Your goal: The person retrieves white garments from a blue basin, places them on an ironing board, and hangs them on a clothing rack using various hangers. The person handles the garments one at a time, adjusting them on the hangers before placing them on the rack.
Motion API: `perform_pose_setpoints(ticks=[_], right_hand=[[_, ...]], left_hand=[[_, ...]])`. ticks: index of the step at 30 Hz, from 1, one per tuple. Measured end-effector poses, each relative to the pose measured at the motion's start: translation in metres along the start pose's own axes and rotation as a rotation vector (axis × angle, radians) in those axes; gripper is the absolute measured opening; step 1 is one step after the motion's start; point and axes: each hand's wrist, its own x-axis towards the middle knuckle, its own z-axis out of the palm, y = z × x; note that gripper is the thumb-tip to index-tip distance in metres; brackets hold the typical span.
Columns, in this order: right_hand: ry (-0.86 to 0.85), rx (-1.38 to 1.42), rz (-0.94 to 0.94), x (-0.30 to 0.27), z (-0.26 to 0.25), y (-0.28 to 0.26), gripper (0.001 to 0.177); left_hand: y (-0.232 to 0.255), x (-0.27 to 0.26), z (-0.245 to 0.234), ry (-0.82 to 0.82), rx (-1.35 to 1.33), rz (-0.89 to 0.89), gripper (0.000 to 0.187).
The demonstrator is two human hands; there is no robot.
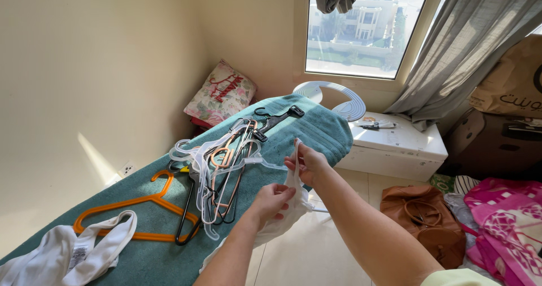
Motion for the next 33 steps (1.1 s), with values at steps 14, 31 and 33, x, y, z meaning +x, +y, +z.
perform_pose_setpoints(ticks=[14, 31, 33], right_hand=[[0.202, -1.362, -0.525, 0.033, 0.002, 0.045, 0.03], [-0.241, -1.03, -0.131, -0.003, 0.007, -0.004, 0.018], [-0.254, -0.99, -0.111, -0.021, 0.018, -0.017, 0.019]], left_hand=[[-0.033, 0.047, 0.013, -0.108, -0.573, -0.134, 0.036], [-0.03, 0.012, -0.044, -0.002, -0.515, 0.01, 0.031], [-0.021, -0.002, -0.05, -0.023, -0.756, 0.015, 0.033]])
